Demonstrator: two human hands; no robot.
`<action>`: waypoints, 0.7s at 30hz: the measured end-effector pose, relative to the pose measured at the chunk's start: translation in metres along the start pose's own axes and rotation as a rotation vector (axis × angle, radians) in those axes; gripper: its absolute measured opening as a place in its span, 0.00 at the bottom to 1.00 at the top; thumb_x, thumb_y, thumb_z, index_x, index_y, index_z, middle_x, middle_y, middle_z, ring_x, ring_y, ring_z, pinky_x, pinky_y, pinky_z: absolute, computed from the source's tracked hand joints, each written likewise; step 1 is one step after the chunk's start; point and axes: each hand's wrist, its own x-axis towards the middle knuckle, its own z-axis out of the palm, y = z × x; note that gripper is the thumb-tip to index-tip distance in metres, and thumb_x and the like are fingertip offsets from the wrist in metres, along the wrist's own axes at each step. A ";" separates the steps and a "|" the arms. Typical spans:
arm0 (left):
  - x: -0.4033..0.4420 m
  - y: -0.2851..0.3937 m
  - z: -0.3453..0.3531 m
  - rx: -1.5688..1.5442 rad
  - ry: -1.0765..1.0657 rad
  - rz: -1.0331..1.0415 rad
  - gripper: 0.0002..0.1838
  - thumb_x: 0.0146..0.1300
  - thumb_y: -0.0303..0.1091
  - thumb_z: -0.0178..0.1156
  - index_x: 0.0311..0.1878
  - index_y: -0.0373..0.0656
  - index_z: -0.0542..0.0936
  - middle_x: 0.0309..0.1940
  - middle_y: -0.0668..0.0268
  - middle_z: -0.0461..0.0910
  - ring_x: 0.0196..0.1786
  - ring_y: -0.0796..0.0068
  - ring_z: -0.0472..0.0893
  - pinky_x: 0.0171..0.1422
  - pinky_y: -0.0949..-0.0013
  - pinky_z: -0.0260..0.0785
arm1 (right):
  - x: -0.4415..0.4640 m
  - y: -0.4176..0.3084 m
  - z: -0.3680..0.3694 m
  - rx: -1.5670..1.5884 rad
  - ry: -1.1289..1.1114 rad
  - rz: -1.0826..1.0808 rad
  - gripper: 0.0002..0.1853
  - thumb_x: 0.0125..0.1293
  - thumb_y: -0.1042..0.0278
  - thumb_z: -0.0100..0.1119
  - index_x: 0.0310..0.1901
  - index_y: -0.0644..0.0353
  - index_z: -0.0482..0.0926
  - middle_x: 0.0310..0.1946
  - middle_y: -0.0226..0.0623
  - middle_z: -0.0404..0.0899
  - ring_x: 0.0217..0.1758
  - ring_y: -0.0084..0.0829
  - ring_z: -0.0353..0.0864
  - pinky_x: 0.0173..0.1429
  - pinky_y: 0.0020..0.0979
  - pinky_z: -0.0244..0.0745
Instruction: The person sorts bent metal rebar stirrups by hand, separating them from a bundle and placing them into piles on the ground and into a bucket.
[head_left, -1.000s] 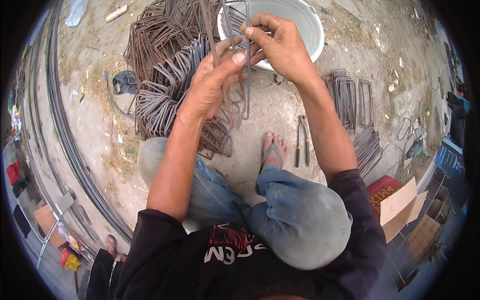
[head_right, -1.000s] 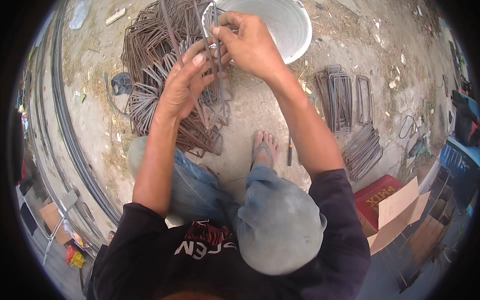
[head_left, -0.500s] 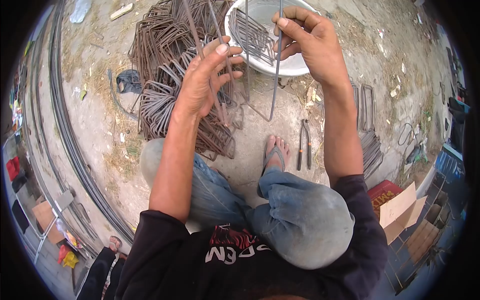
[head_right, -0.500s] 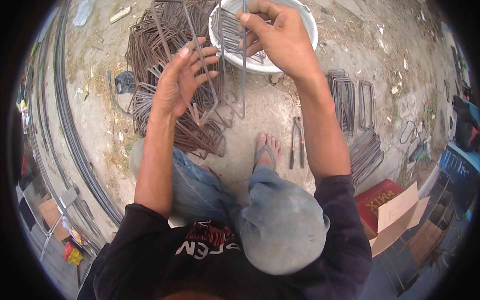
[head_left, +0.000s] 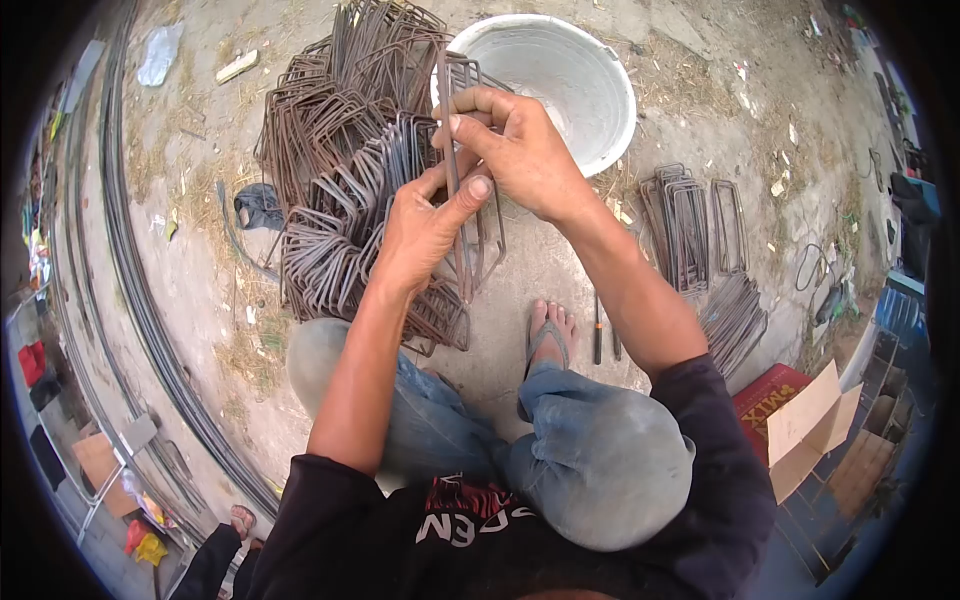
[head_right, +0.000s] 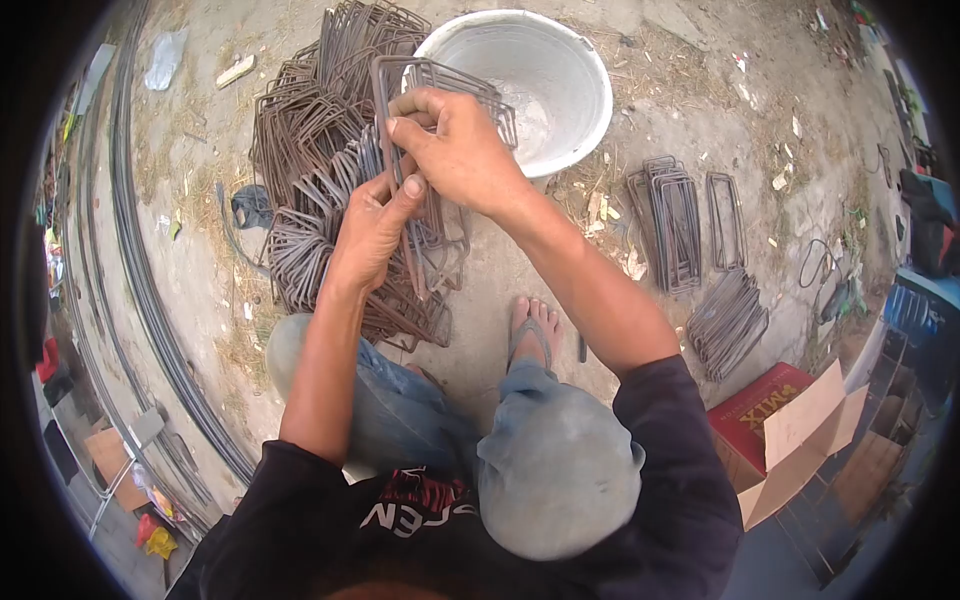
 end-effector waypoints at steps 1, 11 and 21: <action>-0.001 -0.001 0.000 0.025 -0.016 -0.006 0.43 0.60 0.61 0.75 0.65 0.32 0.80 0.41 0.64 0.85 0.45 0.77 0.82 0.49 0.71 0.74 | -0.001 0.002 0.002 0.070 -0.018 0.045 0.14 0.78 0.65 0.57 0.51 0.68 0.82 0.34 0.35 0.86 0.34 0.22 0.85 0.38 0.27 0.82; -0.015 0.001 0.024 -0.145 0.184 -0.103 0.21 0.80 0.43 0.55 0.56 0.31 0.80 0.38 0.55 0.87 0.34 0.67 0.89 0.36 0.70 0.83 | -0.013 0.036 0.008 0.210 0.271 0.039 0.11 0.76 0.68 0.54 0.40 0.67 0.81 0.22 0.33 0.80 0.22 0.22 0.81 0.25 0.28 0.77; -0.007 0.001 0.002 -0.334 0.201 -0.135 0.17 0.81 0.42 0.53 0.53 0.34 0.78 0.40 0.54 0.87 0.35 0.66 0.89 0.33 0.70 0.84 | -0.034 0.005 -0.040 -0.296 0.325 -0.421 0.08 0.71 0.68 0.65 0.43 0.63 0.85 0.27 0.33 0.80 0.31 0.22 0.78 0.35 0.28 0.72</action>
